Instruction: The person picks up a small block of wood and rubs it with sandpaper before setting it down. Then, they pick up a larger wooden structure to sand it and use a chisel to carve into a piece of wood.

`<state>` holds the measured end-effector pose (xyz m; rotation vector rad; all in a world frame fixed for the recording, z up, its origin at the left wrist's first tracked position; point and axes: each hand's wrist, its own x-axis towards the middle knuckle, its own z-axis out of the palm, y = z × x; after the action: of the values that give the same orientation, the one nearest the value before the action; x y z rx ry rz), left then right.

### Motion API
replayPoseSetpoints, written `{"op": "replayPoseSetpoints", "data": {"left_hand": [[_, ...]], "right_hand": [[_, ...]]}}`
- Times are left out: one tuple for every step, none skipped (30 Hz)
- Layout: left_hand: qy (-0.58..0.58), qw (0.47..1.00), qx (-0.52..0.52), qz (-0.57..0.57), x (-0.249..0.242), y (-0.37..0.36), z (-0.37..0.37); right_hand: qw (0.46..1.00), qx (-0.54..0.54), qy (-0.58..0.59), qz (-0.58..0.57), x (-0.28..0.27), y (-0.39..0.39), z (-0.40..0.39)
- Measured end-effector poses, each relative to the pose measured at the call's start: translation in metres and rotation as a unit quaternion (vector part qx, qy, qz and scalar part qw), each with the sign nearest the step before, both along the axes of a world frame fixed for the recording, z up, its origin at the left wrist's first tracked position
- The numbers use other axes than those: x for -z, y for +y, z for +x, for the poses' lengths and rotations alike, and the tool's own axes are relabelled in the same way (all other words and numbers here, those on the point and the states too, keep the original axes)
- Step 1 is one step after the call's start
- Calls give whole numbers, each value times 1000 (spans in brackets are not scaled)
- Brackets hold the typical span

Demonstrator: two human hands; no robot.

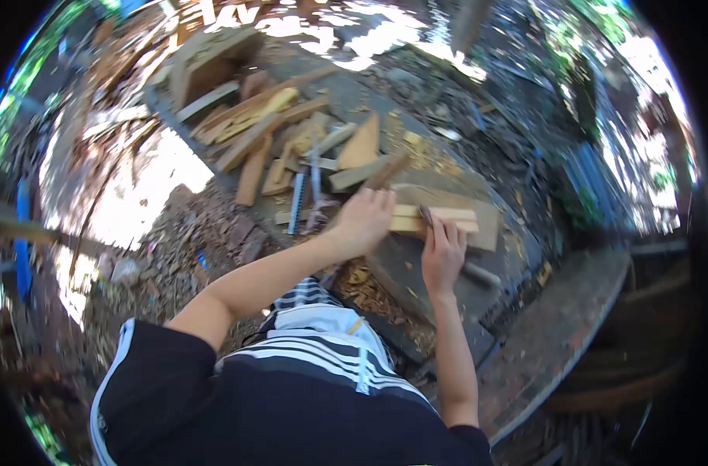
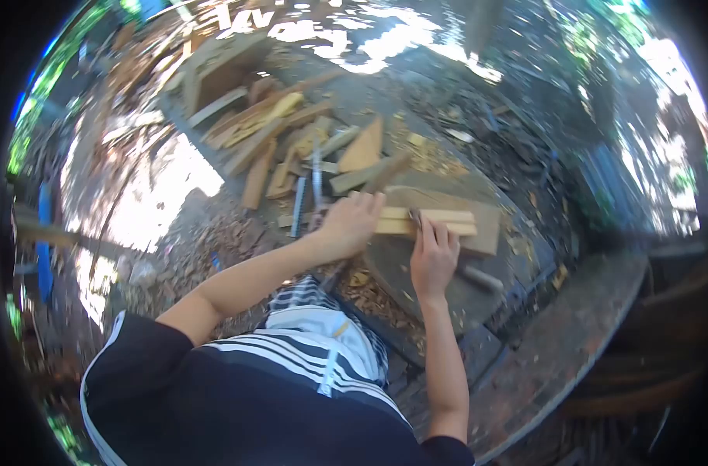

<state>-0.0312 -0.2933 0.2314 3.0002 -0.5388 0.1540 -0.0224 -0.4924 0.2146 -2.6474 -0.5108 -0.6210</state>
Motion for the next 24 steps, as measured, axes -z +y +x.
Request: {"op": "replayPoseSetpoints", "data": {"left_hand": [[1,1000,-7,-3,15,-2,2],[-7,1000,10,-1,17,-1,-2],[-15,1000,11,-24,20,-3,-5],[7,1000,-8,-26,18,-5,-6],[0,999,-27,-26,11,-6,-7],[130,986,-32,-97,2,-3,-5],[257,951,-33,-170,-4,-1,-3],[251,951,-44,-175,5,1,-3],[187,945,43,-267,20,4,-1],[118,920,129,-350,22,8,-2],[114,922,118,-351,25,8,-2],[369,783,118,-487,16,9,-3],[584,561,109,-576,12,11,-4],[578,564,106,-580,12,14,-6],[635,426,54,-642,12,16,-11],[676,274,4,-683,13,15,-17],[674,275,3,-686,22,14,-21],[653,275,-75,-702,24,17,-24],[629,272,-151,-712,26,21,-25],[657,284,-129,-686,28,31,-22],[660,284,-127,-684,16,44,-17],[617,305,-121,-716,9,65,-9],[568,326,-113,-747,5,82,-4],[510,377,-122,-764,19,101,5]], "right_hand": [[998,-64,4,2,-7,0,-7],[997,-60,40,18,-4,-12,-1],[997,29,66,29,17,-37,15],[991,122,58,24,37,-69,33],[982,160,87,41,64,-111,54],[981,150,103,61,58,-124,61],[982,152,86,66,55,-129,62],[977,157,110,94,32,-117,54],[983,149,69,88,34,-118,54],[986,141,30,84,38,-122,50],[988,129,31,83,44,-124,47],[980,175,53,80,50,-123,43],[969,221,75,75,51,-120,41],[971,213,73,76,53,-116,42],[973,203,58,96,51,-109,42],[973,197,45,116,49,-107,38],[973,193,44,116,50,-110,36],[975,194,64,91,50,-111,35],[975,196,83,65,49,-114,35],[975,197,81,64,46,-117,36],[975,192,101,55,42,-117,34],[974,185,124,45,43,-110,34],[974,184,125,45,46,-104,33],[967,226,113,29,49,-97,33]]}}
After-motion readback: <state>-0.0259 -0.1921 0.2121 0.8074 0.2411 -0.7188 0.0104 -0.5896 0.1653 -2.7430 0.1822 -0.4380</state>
